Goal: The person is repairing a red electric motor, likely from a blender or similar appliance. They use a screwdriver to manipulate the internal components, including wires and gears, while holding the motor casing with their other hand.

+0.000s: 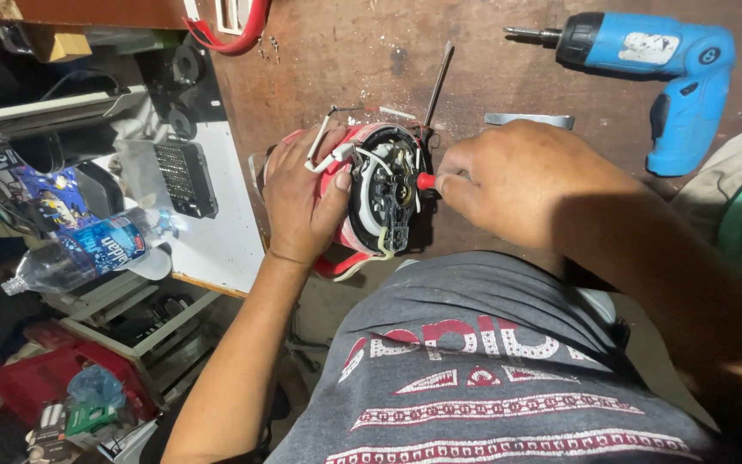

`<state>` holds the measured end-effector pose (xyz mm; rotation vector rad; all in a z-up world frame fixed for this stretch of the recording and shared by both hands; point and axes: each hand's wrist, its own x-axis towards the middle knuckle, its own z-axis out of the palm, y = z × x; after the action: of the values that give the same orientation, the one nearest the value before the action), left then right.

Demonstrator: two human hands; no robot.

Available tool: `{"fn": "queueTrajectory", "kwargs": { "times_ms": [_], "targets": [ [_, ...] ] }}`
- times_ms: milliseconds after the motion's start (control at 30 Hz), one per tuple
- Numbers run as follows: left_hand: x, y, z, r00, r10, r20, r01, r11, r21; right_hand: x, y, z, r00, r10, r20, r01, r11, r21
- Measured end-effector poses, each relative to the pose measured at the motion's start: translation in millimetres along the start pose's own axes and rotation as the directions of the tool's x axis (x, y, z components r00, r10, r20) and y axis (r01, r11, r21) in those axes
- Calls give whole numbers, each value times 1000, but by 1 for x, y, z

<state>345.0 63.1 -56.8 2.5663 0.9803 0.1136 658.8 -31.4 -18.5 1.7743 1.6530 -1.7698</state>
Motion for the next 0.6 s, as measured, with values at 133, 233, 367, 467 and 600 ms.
{"fn": "queueTrajectory", "kwargs": {
  "times_ms": [133, 233, 367, 467, 600],
  "targets": [
    [2, 3, -3, 1000, -1, 2, 1, 1000, 8, 2, -5, -5, 999, -21, -25, 19, 997, -70],
    [2, 4, -3, 1000, -18, 7, 18, 1000, -5, -4, -8, -11, 1000, -15, 11, 16, 992, -122],
    [5, 2, -2, 1000, 7, -17, -8, 1000, -10, -37, -17, -28, 984, 164, 74, -167, 985, 42],
    [4, 1, -4, 1000, 14, -16, -14, 1000, -16, -45, -25, -22, 936, 279, 215, -309, 944, 120],
    [5, 0, -2, 1000, 4, -16, -4, 1000, -15, -27, -22, 0, 952, 227, 205, -265, 947, 182]
  ]
}}
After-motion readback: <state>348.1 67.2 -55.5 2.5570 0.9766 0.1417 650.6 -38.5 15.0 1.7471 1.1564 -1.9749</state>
